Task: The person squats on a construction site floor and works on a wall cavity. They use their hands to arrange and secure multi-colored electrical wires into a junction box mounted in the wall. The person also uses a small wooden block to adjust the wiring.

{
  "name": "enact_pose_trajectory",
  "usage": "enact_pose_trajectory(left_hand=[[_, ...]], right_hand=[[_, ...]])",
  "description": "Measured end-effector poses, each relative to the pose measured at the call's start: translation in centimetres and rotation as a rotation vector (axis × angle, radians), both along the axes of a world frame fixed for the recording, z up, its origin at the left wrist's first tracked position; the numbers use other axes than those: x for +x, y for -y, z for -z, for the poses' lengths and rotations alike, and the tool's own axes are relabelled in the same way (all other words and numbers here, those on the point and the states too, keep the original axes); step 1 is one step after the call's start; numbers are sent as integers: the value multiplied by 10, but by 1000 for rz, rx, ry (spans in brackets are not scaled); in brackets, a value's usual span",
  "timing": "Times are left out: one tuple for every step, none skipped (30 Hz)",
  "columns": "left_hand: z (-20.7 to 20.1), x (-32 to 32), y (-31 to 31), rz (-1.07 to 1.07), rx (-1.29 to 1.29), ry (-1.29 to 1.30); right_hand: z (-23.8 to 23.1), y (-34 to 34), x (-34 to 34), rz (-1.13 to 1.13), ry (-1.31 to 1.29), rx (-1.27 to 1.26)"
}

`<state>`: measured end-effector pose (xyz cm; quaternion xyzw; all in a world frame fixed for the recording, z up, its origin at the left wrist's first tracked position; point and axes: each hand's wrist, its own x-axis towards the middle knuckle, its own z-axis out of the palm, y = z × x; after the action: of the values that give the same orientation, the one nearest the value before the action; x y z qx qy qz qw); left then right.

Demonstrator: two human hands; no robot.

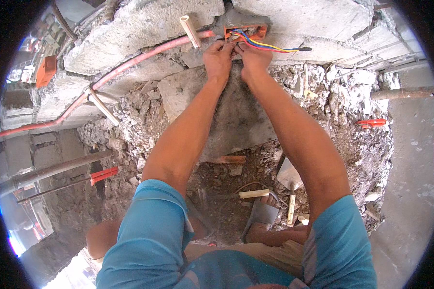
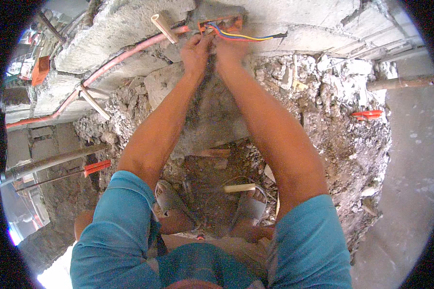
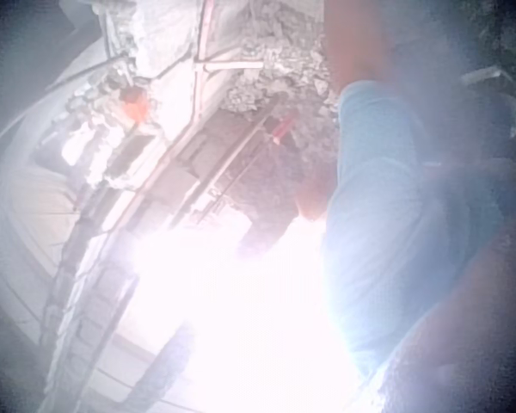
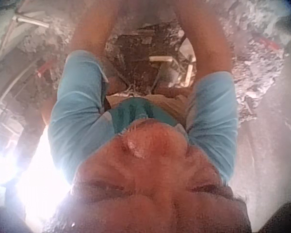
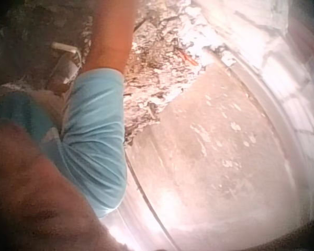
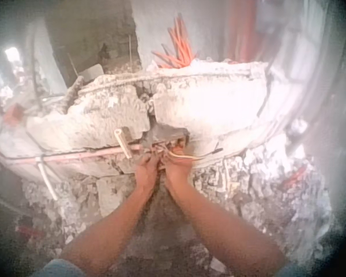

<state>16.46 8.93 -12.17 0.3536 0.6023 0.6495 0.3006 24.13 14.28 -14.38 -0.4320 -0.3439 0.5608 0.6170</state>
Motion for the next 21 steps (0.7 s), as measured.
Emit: enact_pose_trajectory(left_hand=[[3,-6,7,-13,-16,-27],[6,-12,13,-28,-33,-56],[-1,0,7,-8,-21,-64],[-12,25,-9,38,12,-30],[-10,25,-11,37,8,-36],[-9,28,-13,40,6,-36],[-5,16,-6,5,-29,-96],[-2,4,0,-26,-62,-153],[-2,7,0,-34,-78,-190],[-1,9,0,-34,-53,-199],[0,10,1,-36,-28,-208],[1,10,2,-45,-5,-220],[3,8,5,-35,4,-180],[6,4,9,-27,12,-140],[7,1,12,-20,21,-103],[6,4,7,3,13,-130],[4,6,1,23,4,-160],[4,2,-2,31,-11,-199],[4,-2,-4,3,-15,-267],[4,-5,-7,-26,-18,-336],[3,-3,-6,-50,-29,-398]], right_hand=[[-1,8,-4,-23,-106,-83],[-2,16,-9,-47,-213,-169],[16,2,7,-47,-1,49],[44,-31,45,-21,237,283],[51,-33,50,-54,382,334],[55,-36,58,-74,528,393],[52,-21,55,-132,601,291],[47,-7,45,-196,632,255],[46,-5,52,-238,689,232],[46,-1,55,-286,703,274],[45,0,58,-324,695,298],[41,2,58,-369,681,324],[34,7,55,-417,661,345],[26,10,46,-450,587,243],[19,13,39,-482,511,142],[26,3,44,-442,548,178],[31,-8,45,-405,583,212],[34,-11,40,-382,565,223],[36,-14,34,-361,546,232],[38,-15,28,-342,484,217],[41,-15,26,-330,440,204]])
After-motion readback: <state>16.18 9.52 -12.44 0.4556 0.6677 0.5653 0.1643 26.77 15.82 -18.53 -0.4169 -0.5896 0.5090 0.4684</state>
